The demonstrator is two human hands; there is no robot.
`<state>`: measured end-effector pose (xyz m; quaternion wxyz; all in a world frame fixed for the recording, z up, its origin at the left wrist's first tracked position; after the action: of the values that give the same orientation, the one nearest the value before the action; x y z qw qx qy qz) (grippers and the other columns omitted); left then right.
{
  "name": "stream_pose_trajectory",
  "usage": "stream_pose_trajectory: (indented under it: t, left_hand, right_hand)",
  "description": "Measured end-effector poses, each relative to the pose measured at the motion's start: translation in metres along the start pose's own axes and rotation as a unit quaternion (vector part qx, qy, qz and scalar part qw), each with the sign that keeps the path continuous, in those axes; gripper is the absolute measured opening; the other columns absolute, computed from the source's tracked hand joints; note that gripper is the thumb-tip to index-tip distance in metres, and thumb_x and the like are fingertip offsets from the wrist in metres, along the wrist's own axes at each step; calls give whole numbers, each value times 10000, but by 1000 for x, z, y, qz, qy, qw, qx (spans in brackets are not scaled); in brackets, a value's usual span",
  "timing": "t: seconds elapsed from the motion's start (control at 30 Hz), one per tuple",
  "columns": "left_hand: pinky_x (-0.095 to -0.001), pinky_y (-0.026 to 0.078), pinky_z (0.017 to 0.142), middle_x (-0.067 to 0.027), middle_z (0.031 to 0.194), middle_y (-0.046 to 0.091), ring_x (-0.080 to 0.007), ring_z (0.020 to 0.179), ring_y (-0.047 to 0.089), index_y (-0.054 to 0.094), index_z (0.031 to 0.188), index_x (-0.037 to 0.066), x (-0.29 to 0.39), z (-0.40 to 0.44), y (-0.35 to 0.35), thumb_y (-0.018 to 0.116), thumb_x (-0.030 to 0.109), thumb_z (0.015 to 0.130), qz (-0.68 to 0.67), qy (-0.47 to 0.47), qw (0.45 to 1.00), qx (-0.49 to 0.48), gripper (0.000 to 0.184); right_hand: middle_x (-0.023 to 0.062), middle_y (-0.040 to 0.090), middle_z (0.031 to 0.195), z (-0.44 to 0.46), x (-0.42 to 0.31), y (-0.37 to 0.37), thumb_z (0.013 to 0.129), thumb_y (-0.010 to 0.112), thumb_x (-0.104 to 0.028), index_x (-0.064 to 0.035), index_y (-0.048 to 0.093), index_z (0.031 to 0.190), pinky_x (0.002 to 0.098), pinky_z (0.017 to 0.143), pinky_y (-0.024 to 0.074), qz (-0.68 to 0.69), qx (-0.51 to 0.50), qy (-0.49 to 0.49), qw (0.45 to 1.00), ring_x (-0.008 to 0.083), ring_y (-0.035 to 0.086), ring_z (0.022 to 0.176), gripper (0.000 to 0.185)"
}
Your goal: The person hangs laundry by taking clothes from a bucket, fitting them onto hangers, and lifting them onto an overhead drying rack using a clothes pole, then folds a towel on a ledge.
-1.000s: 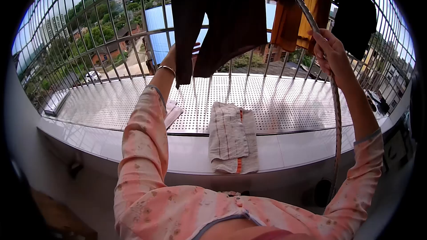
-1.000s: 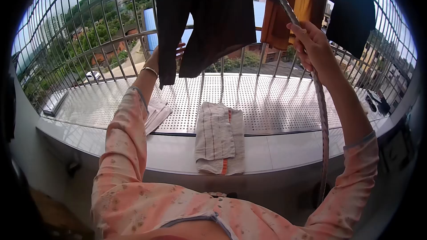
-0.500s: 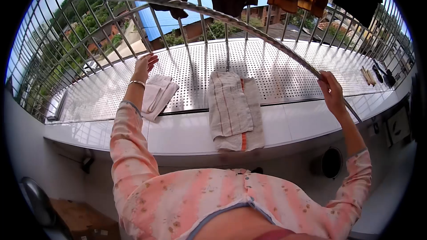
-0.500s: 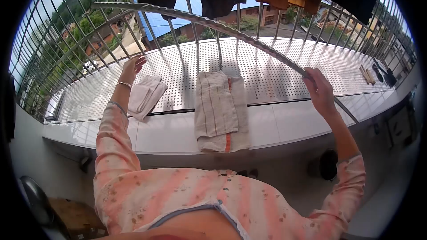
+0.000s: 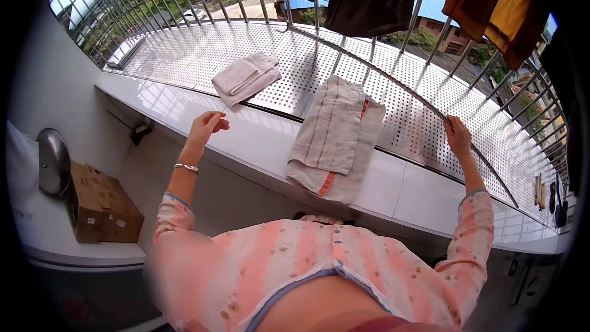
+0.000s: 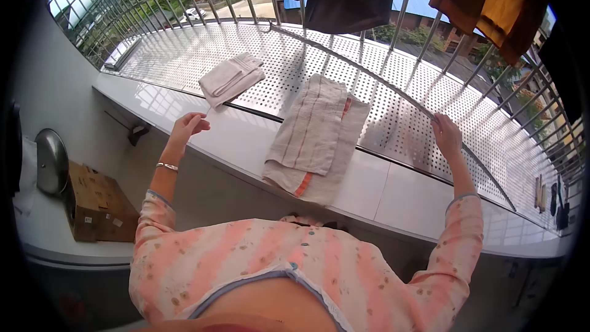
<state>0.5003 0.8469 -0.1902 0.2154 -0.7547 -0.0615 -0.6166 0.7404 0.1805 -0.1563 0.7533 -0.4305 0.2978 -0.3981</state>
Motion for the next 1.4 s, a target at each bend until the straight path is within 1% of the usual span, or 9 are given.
stream_pose_trajectory:
  t: [0.1, 0.3, 0.43, 0.8, 1.0, 1.07, 1.2, 1.3, 1.4]
  left_hand:
    - [-239, 477, 769, -55, 903, 703, -129, 850, 673, 637, 1071, 34, -16, -62, 17, 500, 222, 972, -34, -57, 996, 62, 253]
    - [-270, 515, 798, -75, 905, 685, -148, 834, 665, 630, 1061, 15, -30, -143, 60, 510, 202, 966, -56, -102, 986, 123, 242]
    - [-276, 528, 804, -85, 900, 676, -162, 838, 664, 626, 1056, 2, -20, -179, 84, 518, 192, 967, -35, -115, 982, 142, 236]
    - [-276, 505, 841, -83, 945, 670, -160, 889, 652, 625, 1060, 20, -7, -184, 135, 517, 200, 971, -37, -163, 977, 129, 228]
    - [-270, 506, 851, -77, 966, 661, -143, 908, 638, 620, 1067, -2, 10, -152, 163, 531, 168, 965, 10, -67, 992, 106, 217]
    - [-263, 512, 789, -57, 925, 671, -127, 841, 642, 623, 1065, 2, 18, -141, 174, 544, 138, 950, 41, 30, 987, 152, 195]
    - [-265, 511, 784, -56, 980, 669, -151, 870, 639, 628, 1085, 36, 36, -124, 206, 564, 120, 932, 141, 51, 975, 162, 186]
    - [-282, 516, 765, -82, 1121, 631, -193, 978, 617, 623, 1115, 75, 68, -112, 241, 595, 105, 898, 210, 118, 958, 154, 221]
    - [-350, 486, 864, -113, 1268, 543, -256, 1126, 539, 591, 1179, 86, 76, -94, 270, 626, 126, 866, 276, 176, 938, 116, 318]
  right_hand:
    - [95, 646, 928, 4, 31, 17, 895, 592, -205, -76, 607, 1063, 394, 688, 488, 16, -26, -28, 999, 294, 624, 759, 213]
    - [157, 576, 1002, 19, 82, 56, 912, 559, -160, -38, 585, 1078, 430, 766, 476, 79, -70, -54, 993, 364, 586, 890, 208]
    - [136, 541, 1022, 24, 101, 65, 898, 562, -143, -41, 573, 1091, 420, 818, 454, 67, -80, -106, 989, 345, 553, 948, 218]
    - [129, 546, 1013, 22, 103, 65, 889, 562, -190, -57, 543, 1167, 425, 868, 417, 11, -60, -138, 989, 312, 534, 966, 309]
    - [87, 567, 993, 19, 109, 73, 860, 564, -49, -94, 570, 1209, 386, 873, 416, 28, -22, -117, 992, 274, 536, 982, 352]
    - [83, 571, 994, 25, 106, 62, 859, 567, -51, -95, 576, 1204, 379, 869, 415, 21, -6, -118, 993, 267, 538, 981, 348]
    - [50, 587, 985, 45, 123, 58, 869, 575, -65, -110, 596, 1205, 349, 843, 405, 0, 23, -121, 992, 223, 550, 970, 340]
    - [52, 592, 1003, 52, 142, 71, 872, 573, -64, -116, 600, 1212, 341, 868, 396, -2, 1, -90, 996, 222, 551, 992, 345]
    - [57, 593, 1036, 49, 153, 83, 875, 561, -50, -108, 601, 1208, 361, 904, 381, 21, -15, -55, 998, 225, 552, 1031, 341]
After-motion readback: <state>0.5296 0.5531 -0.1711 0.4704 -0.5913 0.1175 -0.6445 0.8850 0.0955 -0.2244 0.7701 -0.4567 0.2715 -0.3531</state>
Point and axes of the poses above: each hand's wrist, its own z-axis towards the middle knuckle, its own y-axis out of the palm, x = y × z, the point moved 2 cm from there along z, towards the middle knuckle
